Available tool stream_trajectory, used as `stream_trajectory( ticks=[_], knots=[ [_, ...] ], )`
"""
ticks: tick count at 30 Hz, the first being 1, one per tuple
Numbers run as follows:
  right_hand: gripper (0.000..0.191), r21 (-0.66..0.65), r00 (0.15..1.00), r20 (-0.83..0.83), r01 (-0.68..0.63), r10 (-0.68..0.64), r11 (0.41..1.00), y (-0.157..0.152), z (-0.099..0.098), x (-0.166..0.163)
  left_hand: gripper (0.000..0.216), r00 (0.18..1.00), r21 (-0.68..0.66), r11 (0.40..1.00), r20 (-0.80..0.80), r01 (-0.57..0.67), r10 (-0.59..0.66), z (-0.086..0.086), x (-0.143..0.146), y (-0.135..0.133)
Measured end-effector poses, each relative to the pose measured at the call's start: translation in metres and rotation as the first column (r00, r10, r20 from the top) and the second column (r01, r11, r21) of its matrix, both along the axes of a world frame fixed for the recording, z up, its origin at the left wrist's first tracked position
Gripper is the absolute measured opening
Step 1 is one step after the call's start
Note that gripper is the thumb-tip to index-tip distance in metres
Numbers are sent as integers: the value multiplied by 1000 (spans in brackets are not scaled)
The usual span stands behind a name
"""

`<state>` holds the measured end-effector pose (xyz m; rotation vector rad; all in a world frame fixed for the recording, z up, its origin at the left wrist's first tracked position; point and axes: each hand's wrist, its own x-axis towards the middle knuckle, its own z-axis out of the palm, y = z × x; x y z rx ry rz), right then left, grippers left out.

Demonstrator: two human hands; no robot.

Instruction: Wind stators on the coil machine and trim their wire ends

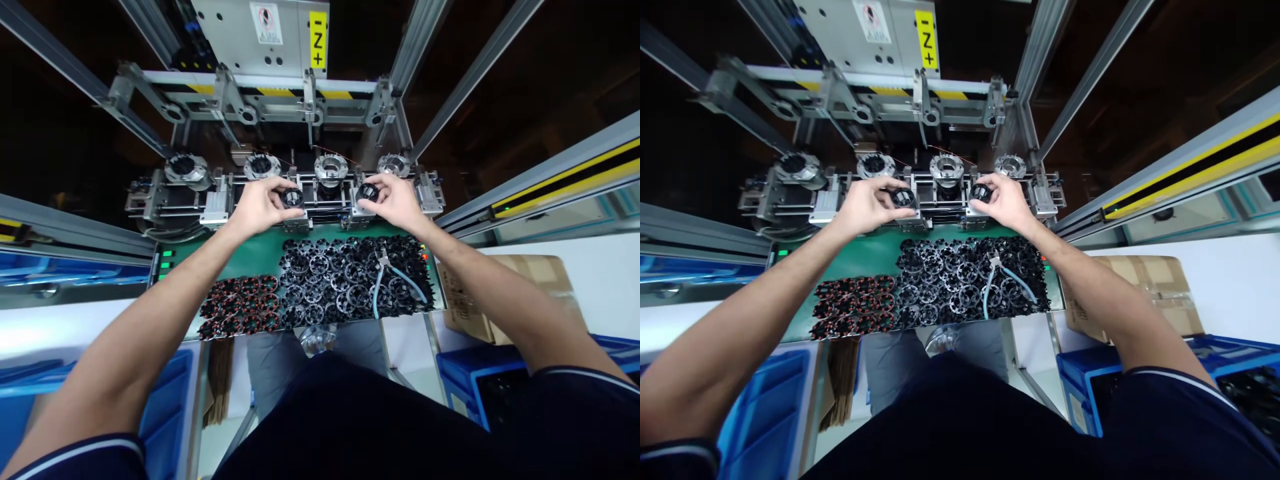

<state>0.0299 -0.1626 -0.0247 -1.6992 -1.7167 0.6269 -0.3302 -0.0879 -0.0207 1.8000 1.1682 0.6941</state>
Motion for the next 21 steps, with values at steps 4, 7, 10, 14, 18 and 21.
stream_trajectory(
  ticks=[4, 7, 10, 14, 18, 21],
  knots=[
    [71, -9, 970, -242, 34, -35, 999, 5, 12, 6, 73, 999, 3, 999, 28, 35, -35, 12, 4, -7],
    [83, 13, 869, -492, 72, -56, 997, 13, 27, 23, 70, 955, -64, 992, 272, -105, 119, 25, 1, -42],
    [88, 41, 910, -411, 70, -47, 997, 27, 39, 47, 65, 853, -213, 968, 472, -132, 220, 28, -6, -98],
    [83, 81, 989, -97, 123, -115, 989, 50, 45, 79, 64, 780, -447, 881, 494, -152, 385, 13, -17, -182],
    [75, 93, 986, 90, 133, -141, 987, 71, 40, 95, 64, 683, -634, 730, 416, -256, 601, -8, -28, -248],
    [58, 60, 976, 206, 60, -71, 996, 82, 34, 100, 67, 607, -708, 615, 331, -346, 723, -16, -44, -277]
  ],
)
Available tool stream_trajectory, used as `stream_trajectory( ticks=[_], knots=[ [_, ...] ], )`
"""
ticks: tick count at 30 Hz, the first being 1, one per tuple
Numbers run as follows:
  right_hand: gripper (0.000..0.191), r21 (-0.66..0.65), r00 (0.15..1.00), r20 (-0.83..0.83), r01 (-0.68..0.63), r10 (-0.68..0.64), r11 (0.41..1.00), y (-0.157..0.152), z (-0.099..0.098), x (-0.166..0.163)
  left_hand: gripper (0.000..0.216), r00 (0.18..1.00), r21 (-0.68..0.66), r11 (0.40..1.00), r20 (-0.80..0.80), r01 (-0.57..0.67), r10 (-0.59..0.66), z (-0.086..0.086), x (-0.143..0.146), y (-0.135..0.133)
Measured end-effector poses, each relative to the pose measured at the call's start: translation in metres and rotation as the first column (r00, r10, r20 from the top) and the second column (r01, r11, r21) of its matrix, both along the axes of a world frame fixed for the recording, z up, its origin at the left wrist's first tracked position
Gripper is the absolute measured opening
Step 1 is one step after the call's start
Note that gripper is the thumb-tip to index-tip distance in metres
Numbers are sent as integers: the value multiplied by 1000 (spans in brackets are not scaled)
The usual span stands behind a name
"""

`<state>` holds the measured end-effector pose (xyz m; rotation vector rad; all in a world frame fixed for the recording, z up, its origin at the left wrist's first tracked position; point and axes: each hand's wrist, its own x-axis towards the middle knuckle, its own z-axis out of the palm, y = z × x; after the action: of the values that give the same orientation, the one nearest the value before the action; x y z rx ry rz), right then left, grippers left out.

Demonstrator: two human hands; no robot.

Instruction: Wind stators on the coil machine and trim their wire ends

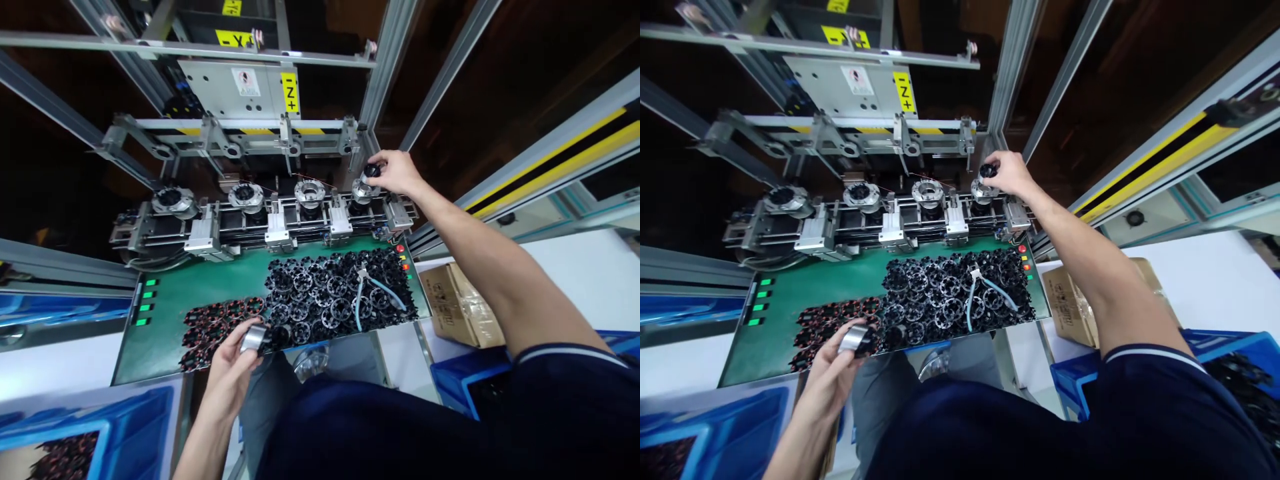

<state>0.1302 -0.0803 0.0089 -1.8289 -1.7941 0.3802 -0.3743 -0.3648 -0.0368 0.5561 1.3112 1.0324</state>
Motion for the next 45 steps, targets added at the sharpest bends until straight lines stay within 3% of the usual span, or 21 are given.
stream_trajectory(
  ticks=[7, 13, 16, 20, 23, 25, 27, 29, 31, 34, 37, 40, 42, 45],
  knots=[
    [60, -167, 972, 178, -125, 155, 978, 23, -2, 10, 81, 983, -136, 973, -17, -184, 184, 8, -42, -14],
    [57, -282, 970, 71, -202, 231, 938, 48, 3, 25, 77, 990, -78, 988, 18, -135, 137, 20, -30, -4],
    [57, -275, 966, 99, -204, 239, 940, 41, -1, 27, 74, 988, -6, 991, 76, -133, 133, 24, -18, 2],
    [65, -158, 961, 137, -219, 241, 963, -11, 13, -17, 66, 984, 12, 993, 137, -114, 111, 38, 0, 5],
    [62, 15, 955, -46, -294, 294, 956, -79, 41, -85, 66, 963, 18, 998, 263, -59, 52, 52, 19, 10],
    [55, 93, 891, -213, -391, 402, 916, -128, 60, -136, 68, 935, 26, 999, 356, -21, 10, 61, 34, 16],
    [54, 94, 768, -358, -536, 531, 839, -171, 75, -182, 69, 914, 63, 998, 404, 25, -48, 67, 49, 21],
    [52, 101, 685, -428, -611, 589, 785, -200, 84, -218, 66, 909, 121, 991, 404, 56, -100, 73, 62, 23],
    [46, 113, 664, -442, -625, 603, 772, -212, 88, -239, 61, 912, 173, 983, 389, 67, -131, 76, 69, 23],
    [39, 99, 700, -403, -607, 590, 788, -200, 93, -242, 62, 916, 265, 953, 329, 146, -232, 76, 62, 34],
    [48, 86, 782, -341, -527, 522, 846, -156, 97, -224, 73, 940, 371, 885, 83, 279, -332, 70, 27, 76],
    [65, 55, 906, -210, -364, 367, 930, -89, 91, -199, 67, 945, 441, 861, -305, 252, -120, 58, -27, 152],
    [70, 9, 961, -62, -271, 271, 963, -45, 77, -184, 68, 795, 419, 873, -604, 249, 63, 53, -62, 209],
    [66, -49, 967, 157, -196, 201, 979, 6, 46, -171, 79, 328, 217, 845, -943, 488, 53, 54, -99, 277]
  ],
)
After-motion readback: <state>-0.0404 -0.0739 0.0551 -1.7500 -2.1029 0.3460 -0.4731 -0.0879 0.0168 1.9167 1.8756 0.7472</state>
